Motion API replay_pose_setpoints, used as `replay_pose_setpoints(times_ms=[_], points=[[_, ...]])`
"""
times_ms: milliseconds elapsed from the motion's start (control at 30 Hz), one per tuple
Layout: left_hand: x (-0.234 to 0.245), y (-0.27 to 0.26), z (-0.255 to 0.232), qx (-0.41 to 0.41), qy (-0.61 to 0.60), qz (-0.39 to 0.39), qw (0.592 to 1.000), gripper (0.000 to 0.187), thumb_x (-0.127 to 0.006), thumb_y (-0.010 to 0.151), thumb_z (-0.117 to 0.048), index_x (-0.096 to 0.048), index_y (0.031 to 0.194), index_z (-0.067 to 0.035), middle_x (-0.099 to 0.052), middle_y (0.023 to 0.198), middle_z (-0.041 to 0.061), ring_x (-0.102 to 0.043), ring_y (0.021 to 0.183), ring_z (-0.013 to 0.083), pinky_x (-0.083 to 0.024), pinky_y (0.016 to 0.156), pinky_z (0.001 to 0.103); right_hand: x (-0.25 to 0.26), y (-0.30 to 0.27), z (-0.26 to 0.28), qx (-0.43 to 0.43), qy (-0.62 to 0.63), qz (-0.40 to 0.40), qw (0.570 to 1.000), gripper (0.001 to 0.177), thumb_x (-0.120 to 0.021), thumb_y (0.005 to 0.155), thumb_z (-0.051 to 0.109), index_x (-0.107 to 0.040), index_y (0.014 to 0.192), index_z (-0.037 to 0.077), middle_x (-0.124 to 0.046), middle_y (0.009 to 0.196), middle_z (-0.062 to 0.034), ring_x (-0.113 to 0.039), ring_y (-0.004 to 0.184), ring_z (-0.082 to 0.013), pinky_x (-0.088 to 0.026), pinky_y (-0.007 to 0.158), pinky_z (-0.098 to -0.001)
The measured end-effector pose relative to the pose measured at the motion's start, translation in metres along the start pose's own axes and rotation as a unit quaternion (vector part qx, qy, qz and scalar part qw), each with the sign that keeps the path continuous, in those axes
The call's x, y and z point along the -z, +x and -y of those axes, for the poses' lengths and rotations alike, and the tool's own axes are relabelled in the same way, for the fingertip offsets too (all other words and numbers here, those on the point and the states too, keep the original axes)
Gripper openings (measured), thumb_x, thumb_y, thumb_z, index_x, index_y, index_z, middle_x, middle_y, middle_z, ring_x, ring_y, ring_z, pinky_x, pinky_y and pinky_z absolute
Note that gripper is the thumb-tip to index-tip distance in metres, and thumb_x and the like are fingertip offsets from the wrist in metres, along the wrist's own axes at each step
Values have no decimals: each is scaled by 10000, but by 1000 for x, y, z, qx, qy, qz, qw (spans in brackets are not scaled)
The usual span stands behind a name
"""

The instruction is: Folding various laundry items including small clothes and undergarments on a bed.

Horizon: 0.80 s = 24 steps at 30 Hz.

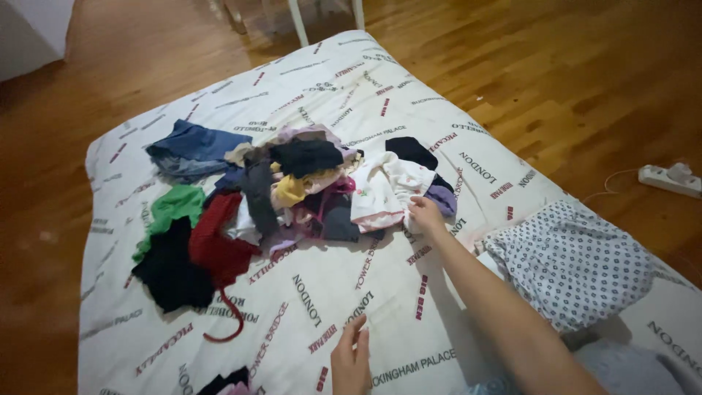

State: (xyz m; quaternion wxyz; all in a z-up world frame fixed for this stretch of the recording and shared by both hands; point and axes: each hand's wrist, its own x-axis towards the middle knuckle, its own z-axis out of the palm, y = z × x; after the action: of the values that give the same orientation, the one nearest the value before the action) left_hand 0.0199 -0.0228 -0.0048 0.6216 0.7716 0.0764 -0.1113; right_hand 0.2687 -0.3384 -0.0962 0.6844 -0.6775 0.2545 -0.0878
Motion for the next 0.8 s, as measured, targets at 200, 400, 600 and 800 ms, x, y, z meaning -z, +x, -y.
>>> replay_pose_setpoints(times_ms=[200, 400, 600, 800], points=[[-8, 13, 22, 19, 36, 24, 999, 406, -609, 927, -196, -665, 1306, -61, -780, 1122, 168, -772, 1017, 213, -618, 823, 339, -14, 64, -18, -68, 142, -5, 987, 370, -677, 898, 109, -658, 1253, 5, -691, 1053, -56, -645, 829, -146, -577, 664, -292], [-3, 17, 30, 5, 74, 26, 997, 372, -630, 934, -186, -666, 1285, -68, -756, 1164, 146, -762, 1051, 202, -626, 814, 328, -11, 15, 63, -16, 199, 29, 979, 235, -739, 910, 102, -749, 1115, -12, -728, 867, -50, -640, 695, -120, -493, 589, -238], [9, 6, 0, -72, 30, -18, 997, 344, -654, 907, -165, -697, 1231, -58, -754, 1183, 100, -759, 1023, 186, -631, 775, 328, -13, -98, 235, 212, 129, 142, 958, 225, -721, 884, 56, -756, 1106, 42, -756, 961, -37, -690, 827, -64, -559, 730, -197], [48, -21, -83, -80, 12, -101, 992, 300, -636, 956, -162, -706, 1228, -57, -776, 1072, 89, -739, 918, 203, -601, 758, 318, -30, -215, 343, 254, 78, 322, 909, 153, -721, 940, 35, -706, 1091, 54, -688, 1000, -12, -599, 869, -76, -467, 723, -245]])
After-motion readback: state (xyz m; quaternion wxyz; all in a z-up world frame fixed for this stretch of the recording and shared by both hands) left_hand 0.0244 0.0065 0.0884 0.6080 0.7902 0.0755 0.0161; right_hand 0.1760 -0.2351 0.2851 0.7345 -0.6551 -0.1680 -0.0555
